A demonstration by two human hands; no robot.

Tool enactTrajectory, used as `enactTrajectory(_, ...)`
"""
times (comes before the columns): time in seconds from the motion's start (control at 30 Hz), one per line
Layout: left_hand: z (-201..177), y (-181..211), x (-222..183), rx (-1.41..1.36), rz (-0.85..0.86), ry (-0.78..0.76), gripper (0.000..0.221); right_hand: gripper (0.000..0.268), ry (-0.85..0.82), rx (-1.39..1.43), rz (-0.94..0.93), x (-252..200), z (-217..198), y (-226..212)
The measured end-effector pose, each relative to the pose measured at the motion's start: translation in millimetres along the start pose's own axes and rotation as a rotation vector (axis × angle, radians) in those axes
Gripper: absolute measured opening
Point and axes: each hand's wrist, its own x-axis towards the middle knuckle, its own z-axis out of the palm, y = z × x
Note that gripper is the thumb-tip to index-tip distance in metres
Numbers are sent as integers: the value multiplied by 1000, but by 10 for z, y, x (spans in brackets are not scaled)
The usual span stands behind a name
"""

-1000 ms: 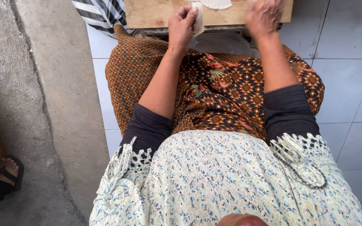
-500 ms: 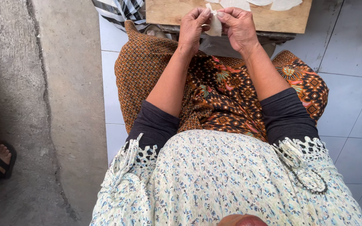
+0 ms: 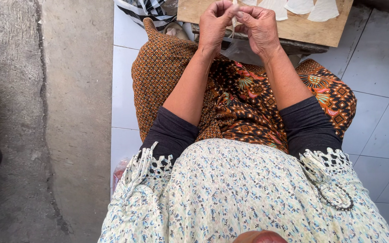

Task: The person folds dough into triangles, adds a small amount of filling using a small spoon, and presses the edges together to seal the dumplings on a wooden board.

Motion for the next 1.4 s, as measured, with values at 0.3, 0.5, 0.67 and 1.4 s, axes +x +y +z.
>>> enactTrajectory(0.3,-124,45,95,-109,-35,58,9,20,47,219,175,58,154,-51)
enactTrajectory(0.5,-130,1,115,-77,-73,99,15,17,59,-81,30,91,233,13)
enactTrajectory(0.67,-116,-17,126,-141,-65,102,17,13,61,-73,-2,78,310,-62)
enactTrajectory(1.4,-218,-18,156,-15,-6,349,13,9,34,-40,-85,311,-11,180)
